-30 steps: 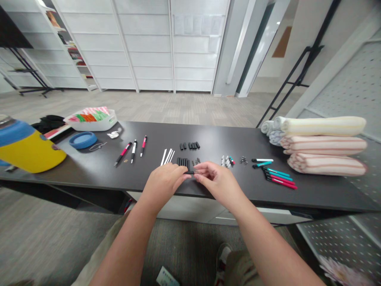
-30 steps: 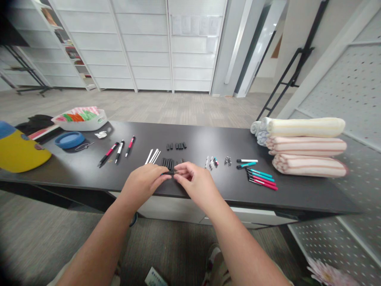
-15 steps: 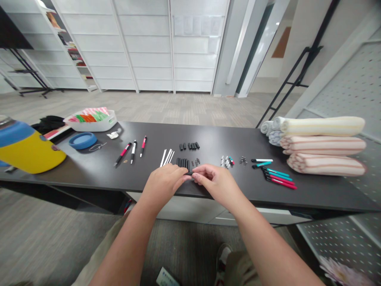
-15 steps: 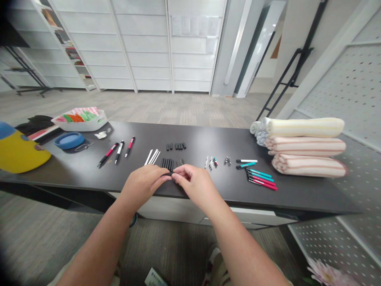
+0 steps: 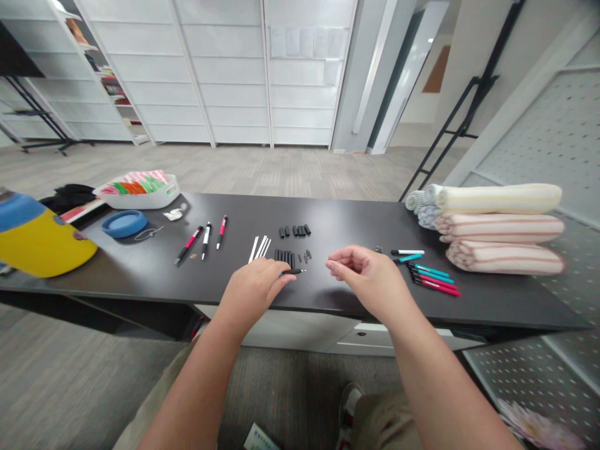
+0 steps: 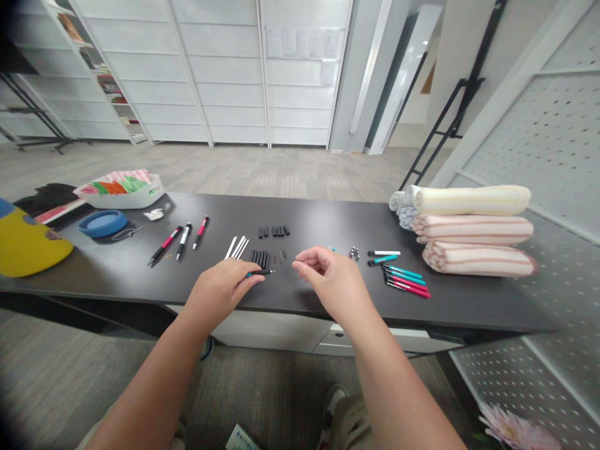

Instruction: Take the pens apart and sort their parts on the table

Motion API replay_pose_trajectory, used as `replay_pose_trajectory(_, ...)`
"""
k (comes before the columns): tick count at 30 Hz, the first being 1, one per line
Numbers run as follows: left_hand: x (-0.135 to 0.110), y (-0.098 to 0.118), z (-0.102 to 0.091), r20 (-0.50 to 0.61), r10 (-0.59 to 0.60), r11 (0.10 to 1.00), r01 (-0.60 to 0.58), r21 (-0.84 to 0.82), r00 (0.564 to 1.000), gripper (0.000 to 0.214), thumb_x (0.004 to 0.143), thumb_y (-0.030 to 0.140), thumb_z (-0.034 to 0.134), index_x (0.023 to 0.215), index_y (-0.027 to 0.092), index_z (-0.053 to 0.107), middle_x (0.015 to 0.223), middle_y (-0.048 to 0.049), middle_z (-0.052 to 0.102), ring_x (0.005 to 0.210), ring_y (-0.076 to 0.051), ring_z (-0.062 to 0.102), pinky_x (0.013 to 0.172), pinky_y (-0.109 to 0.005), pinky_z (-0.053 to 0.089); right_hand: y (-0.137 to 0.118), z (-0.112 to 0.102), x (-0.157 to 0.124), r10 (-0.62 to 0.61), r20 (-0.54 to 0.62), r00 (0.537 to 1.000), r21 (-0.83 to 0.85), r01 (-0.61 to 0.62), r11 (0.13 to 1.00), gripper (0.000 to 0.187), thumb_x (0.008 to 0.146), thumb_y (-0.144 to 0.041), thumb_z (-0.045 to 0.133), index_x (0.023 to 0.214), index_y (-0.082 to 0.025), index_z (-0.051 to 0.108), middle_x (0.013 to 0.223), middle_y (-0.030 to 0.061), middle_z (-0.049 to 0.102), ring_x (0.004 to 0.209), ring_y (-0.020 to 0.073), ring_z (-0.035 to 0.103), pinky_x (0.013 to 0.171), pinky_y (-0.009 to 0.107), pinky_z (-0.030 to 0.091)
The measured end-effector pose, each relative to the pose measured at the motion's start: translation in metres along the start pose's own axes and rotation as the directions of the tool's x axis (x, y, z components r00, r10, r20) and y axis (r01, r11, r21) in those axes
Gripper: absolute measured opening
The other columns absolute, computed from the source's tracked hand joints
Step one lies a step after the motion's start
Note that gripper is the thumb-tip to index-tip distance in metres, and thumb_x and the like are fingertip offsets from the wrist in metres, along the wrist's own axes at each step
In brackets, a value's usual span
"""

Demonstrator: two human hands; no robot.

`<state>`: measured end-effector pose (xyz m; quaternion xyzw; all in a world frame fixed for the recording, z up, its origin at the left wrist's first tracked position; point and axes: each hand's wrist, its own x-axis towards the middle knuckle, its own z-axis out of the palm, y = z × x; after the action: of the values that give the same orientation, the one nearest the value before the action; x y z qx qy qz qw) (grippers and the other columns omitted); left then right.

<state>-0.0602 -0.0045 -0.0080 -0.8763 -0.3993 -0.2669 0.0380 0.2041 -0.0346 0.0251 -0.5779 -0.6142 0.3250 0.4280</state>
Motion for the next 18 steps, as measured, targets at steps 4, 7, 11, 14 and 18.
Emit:
replay_pose_trajectory(4,-0.001,0.0,-0.001,-0.011,0.004,1.0,-0.004,0.0,1.0,0.025,0.107,0.042,0.057,0.113,0.022,0.07,0.106,-0.0042,0.078,0.098,-0.022,0.071,0.087,-0.034,0.052,0.004,-0.044,-0.002,-0.033,-0.063,0.997,-0.317,0.012,0.948,0.02,0.09,-0.041,0.069,0.095,-0.025,0.079,0.091,0.0034,0.081,0.081,0.0213,0.075,0.075,0.032,0.053)
replay_pose_trajectory(7,-0.001,-0.001,0.0,-0.009,0.001,1.0,-0.001,0.003,1.0,0.026,0.108,0.043,0.055,0.113,0.022,0.07,0.107,-0.0041,0.078,0.099,-0.022,0.071,0.087,-0.034,0.052,0.013,-0.072,-0.004,-0.015,-0.118,0.993,-0.663,-0.067,0.746,0.012,0.089,-0.031,0.07,0.089,-0.026,0.08,0.087,0.0032,0.081,0.079,0.0232,0.074,0.072,0.033,0.048)
replay_pose_trajectory(11,0.0,-0.001,0.0,-0.009,-0.006,1.0,0.006,0.005,1.0,0.028,0.109,0.044,0.053,0.113,0.022,0.07,0.107,-0.0043,0.078,0.099,-0.022,0.071,0.086,-0.034,0.053,0.032,-0.086,-0.006,0.1,-0.164,0.981,-0.849,-0.192,0.493,0.01,0.087,-0.024,0.07,0.083,-0.025,0.079,0.077,0.0043,0.078,0.075,0.0244,0.073,0.066,0.033,0.043)
replay_pose_trajectory(14,0.001,-0.001,0.001,-0.019,-0.004,1.0,0.005,0.014,1.0,0.03,0.109,0.045,0.053,0.112,0.021,0.071,0.107,-0.0051,0.078,0.098,-0.022,0.071,0.087,-0.034,0.053,0.047,-0.082,-0.002,0.123,-0.167,0.978,-0.844,-0.206,0.496,0.008,0.086,-0.022,0.07,0.083,-0.025,0.077,0.078,0.0043,0.079,0.078,0.0234,0.074,0.067,0.032,0.044)
replay_pose_trajectory(18,0.001,0.0,0.001,-0.02,-0.002,1.0,0.002,0.021,1.0,0.03,0.109,0.044,0.053,0.112,0.02,0.071,0.107,-0.0061,0.079,0.097,-0.023,0.072,0.088,-0.034,0.054,0.061,-0.077,0.006,0.086,-0.207,0.975,-0.776,-0.217,0.593,0.006,0.084,-0.019,0.071,0.089,-0.023,0.073,0.084,0.0041,0.08,0.078,0.0223,0.074,0.071,0.032,0.047)
